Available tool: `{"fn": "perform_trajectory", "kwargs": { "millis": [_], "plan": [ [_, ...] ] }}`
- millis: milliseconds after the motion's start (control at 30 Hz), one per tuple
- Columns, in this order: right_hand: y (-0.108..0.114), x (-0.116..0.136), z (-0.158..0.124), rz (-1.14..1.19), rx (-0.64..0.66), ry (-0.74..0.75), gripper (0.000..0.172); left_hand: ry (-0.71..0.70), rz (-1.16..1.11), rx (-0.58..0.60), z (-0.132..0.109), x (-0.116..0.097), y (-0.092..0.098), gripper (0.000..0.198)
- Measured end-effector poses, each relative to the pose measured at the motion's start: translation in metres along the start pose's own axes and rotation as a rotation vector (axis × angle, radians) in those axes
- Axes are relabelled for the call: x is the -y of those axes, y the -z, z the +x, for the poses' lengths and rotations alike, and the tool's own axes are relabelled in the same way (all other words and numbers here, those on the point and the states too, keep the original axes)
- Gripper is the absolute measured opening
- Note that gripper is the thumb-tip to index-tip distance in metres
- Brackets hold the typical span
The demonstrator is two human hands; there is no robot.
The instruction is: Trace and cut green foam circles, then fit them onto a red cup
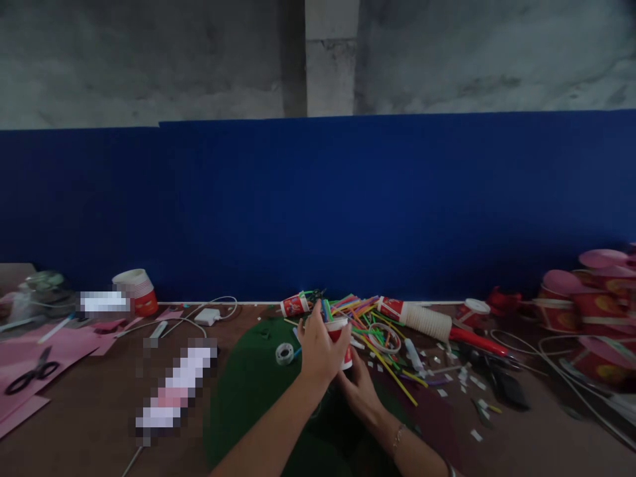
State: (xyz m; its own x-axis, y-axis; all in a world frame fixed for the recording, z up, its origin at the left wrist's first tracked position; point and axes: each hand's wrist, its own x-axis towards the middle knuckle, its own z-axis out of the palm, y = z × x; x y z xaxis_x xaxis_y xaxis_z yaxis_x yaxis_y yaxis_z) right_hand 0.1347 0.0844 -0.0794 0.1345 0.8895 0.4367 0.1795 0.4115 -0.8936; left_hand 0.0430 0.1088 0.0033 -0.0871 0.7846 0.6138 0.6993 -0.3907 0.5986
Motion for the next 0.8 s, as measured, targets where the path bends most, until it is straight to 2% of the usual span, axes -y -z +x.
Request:
{"fn": "perform_trajectory", "kwargs": {
  "millis": [133, 200, 267, 300, 367, 400, 467, 533, 633, 733, 800],
  "plan": [
    [0.003, 0.011, 0.003, 0.159, 0.071, -0.090, 0.053, 0.047, -0.167, 0.028, 0.001, -0.004, 0.007, 0.063],
    [0.006, 0.017, 0.005, 0.237, 0.047, -0.142, 0.051, -0.025, -0.248, 0.008, -0.002, -0.001, 0.013, 0.060],
    [0.010, 0.019, 0.008, 0.248, -0.003, -0.183, 0.051, -0.097, -0.304, -0.027, -0.009, 0.004, 0.020, 0.048],
    [0.012, 0.019, 0.009, 0.237, -0.022, -0.201, 0.052, -0.105, -0.328, -0.010, -0.014, 0.008, 0.023, 0.035],
    [0.014, 0.016, 0.011, 0.217, -0.039, -0.231, 0.052, -0.081, -0.371, 0.145, -0.022, 0.014, 0.024, 0.015],
    [0.014, 0.013, 0.011, 0.217, -0.045, -0.237, 0.053, -0.038, -0.381, 0.209, -0.026, 0.016, 0.022, 0.015],
    [0.011, 0.009, 0.009, 0.233, -0.061, -0.219, 0.053, 0.118, -0.480, 0.247, -0.029, 0.019, 0.016, 0.019],
    [0.007, 0.007, 0.007, 0.249, -0.038, -0.163, 0.055, 0.319, -0.696, 0.301, -0.029, 0.018, 0.009, 0.042],
    [0.002, 0.008, 0.003, 0.230, 0.109, -0.068, 0.056, 0.535, -0.949, 0.382, -0.024, 0.019, 0.004, 0.051],
    [0.001, 0.010, 0.002, 0.181, 0.210, 0.023, 0.048, 0.600, -1.033, 0.306, -0.021, 0.023, 0.006, 0.051],
    [0.002, 0.008, 0.003, 0.085, 0.230, 0.058, 0.034, 0.583, -1.058, 0.270, -0.021, 0.027, 0.009, 0.050]
  ]
}}
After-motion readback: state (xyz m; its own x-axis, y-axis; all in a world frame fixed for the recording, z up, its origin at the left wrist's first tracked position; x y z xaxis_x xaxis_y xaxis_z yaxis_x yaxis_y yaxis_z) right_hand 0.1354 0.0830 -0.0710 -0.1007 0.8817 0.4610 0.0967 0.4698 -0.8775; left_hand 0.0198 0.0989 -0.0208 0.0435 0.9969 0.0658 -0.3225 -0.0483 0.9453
